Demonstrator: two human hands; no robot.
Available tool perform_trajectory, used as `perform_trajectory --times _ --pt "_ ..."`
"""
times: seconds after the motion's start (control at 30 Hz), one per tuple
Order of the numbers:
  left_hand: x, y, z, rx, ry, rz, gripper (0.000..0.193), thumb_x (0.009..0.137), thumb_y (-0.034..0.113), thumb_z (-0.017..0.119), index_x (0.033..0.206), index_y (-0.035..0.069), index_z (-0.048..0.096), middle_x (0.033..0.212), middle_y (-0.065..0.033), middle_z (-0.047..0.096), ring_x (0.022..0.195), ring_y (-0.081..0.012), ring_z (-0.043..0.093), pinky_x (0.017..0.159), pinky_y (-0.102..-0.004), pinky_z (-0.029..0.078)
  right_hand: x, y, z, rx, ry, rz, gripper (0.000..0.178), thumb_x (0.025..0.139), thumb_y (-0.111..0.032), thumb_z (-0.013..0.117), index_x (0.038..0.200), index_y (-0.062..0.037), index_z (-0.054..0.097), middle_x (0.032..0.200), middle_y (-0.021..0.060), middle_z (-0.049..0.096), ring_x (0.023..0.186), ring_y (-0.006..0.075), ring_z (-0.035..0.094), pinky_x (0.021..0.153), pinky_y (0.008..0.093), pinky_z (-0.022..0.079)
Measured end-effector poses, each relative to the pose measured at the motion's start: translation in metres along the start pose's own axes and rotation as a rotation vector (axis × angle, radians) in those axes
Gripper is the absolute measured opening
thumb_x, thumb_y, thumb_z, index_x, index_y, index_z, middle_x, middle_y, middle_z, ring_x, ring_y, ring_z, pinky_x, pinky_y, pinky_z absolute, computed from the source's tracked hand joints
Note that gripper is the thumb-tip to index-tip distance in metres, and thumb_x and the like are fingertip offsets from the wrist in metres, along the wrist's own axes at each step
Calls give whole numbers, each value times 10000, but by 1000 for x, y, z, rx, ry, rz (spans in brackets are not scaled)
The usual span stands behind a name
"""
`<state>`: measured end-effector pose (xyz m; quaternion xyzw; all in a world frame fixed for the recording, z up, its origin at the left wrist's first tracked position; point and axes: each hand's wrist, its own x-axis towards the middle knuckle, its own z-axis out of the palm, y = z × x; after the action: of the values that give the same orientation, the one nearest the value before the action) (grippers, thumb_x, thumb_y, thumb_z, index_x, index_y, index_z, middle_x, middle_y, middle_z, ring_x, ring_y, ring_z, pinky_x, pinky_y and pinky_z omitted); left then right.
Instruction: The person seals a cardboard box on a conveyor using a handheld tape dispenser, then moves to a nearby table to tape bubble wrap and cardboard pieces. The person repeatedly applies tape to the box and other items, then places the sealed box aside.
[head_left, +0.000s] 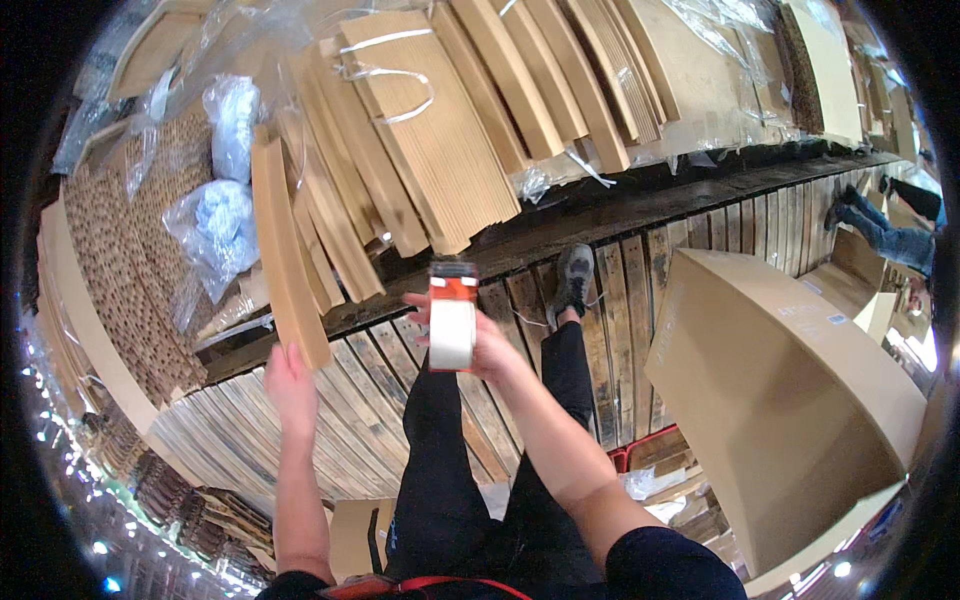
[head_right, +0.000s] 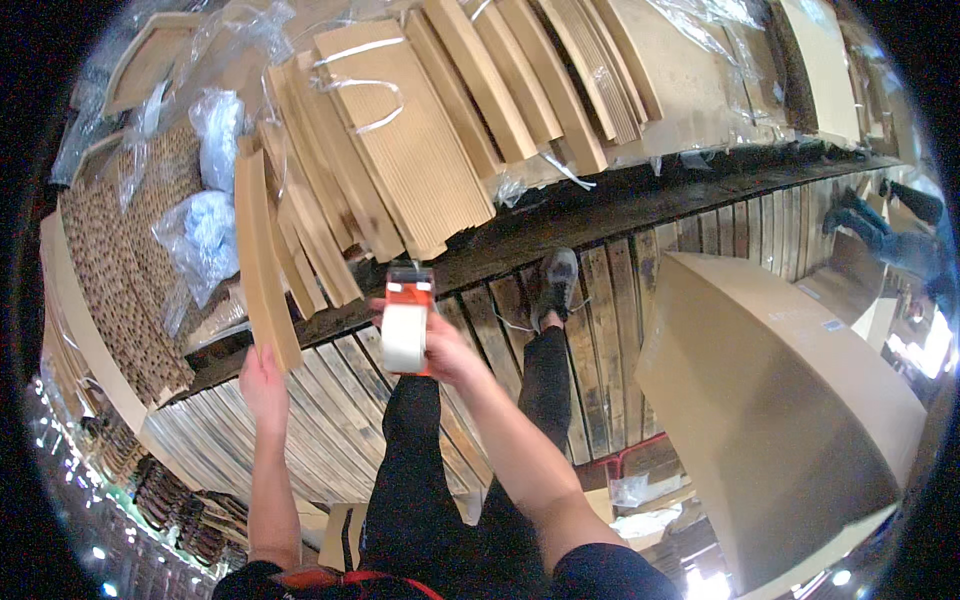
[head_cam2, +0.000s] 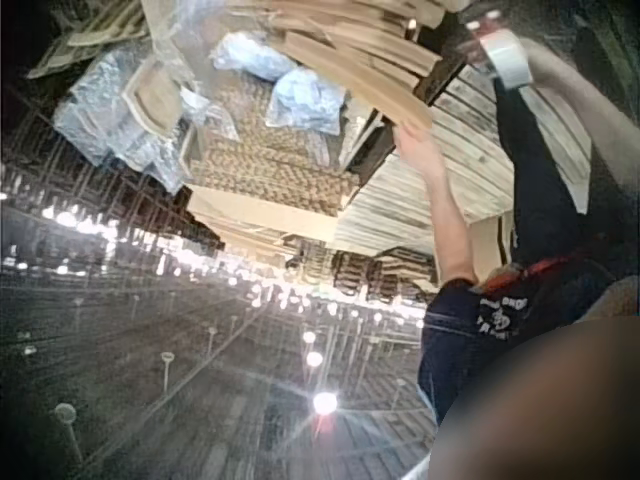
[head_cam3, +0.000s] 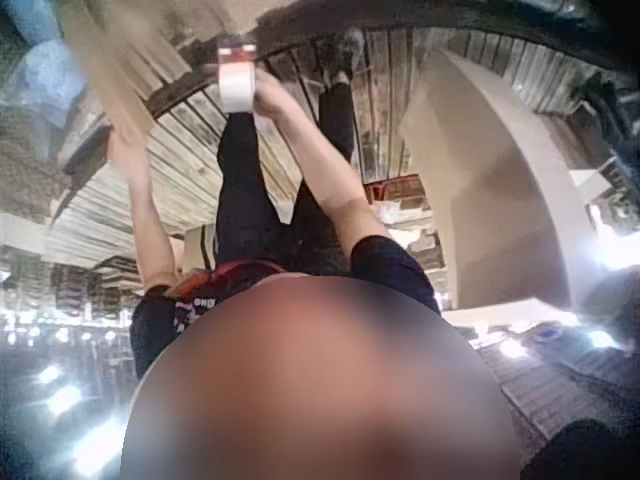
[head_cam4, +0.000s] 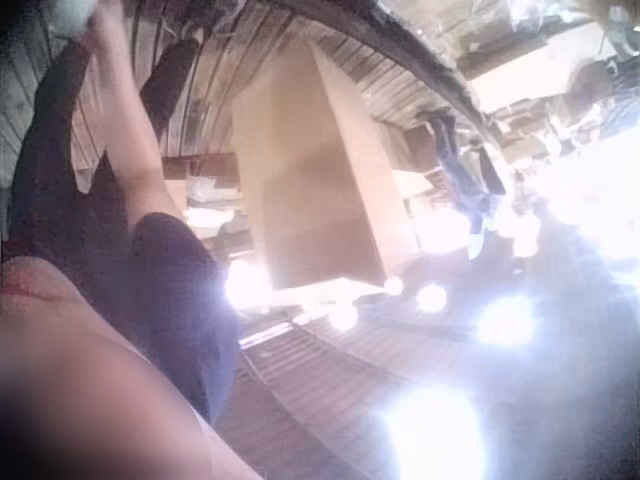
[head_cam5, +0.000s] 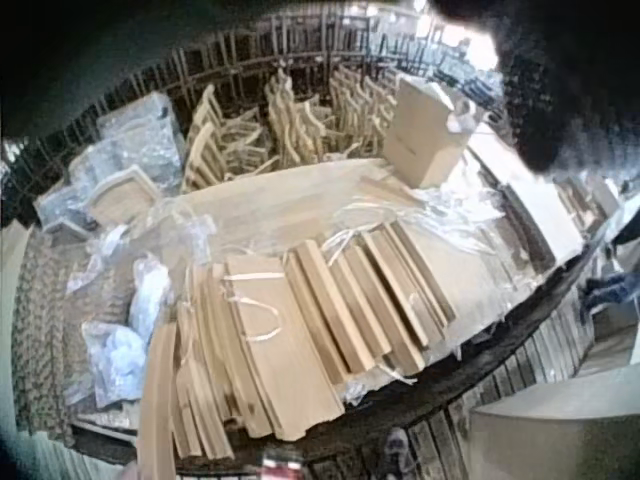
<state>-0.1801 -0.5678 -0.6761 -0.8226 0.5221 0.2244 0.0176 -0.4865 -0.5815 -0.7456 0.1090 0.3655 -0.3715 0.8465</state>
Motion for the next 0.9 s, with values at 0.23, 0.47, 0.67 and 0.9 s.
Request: perform_trajectory --times 0.23,0.47,0.67,0.9 --pt "-207 157 71 -604 -524 -275 176 1039 131 529 1079 -6 632 1014 -166 652 941 -306 646 853 -424 529 -33 -81 -33 112 6 -73 767 652 -160 888 1341 -14 586 1123 65 687 973 237 687 871 359 576" --pt "-118 341 171 -297 -1391 469 378 990 308 657 1229 16 658 1197 -193 702 1083 -358 686 919 -452 541 -134 -274 -142 -126 -213 -306 538 719 -398 836 1028 10 668 1276 342 620 1136 436 653 944 508 566" --pt "94 448 263 -544 -292 134 387 1006 342 636 1128 -26 634 1048 -206 688 1034 -334 661 918 -450 523 -157 -356 -221 -324 -189 -591 302 775 -330 773 737 -46 675 1203 319 651 1179 522 620 953 583 519" --pt "178 475 303 -275 -165 -161 832 811 360 825 1310 -193 454 1382 -349 541 1294 -446 548 1107 -459 449 -146 -323 -179 -198 -71 -563 342 723 -370 778 689 -47 672 1104 275 654 1023 459 636 884 541 516"
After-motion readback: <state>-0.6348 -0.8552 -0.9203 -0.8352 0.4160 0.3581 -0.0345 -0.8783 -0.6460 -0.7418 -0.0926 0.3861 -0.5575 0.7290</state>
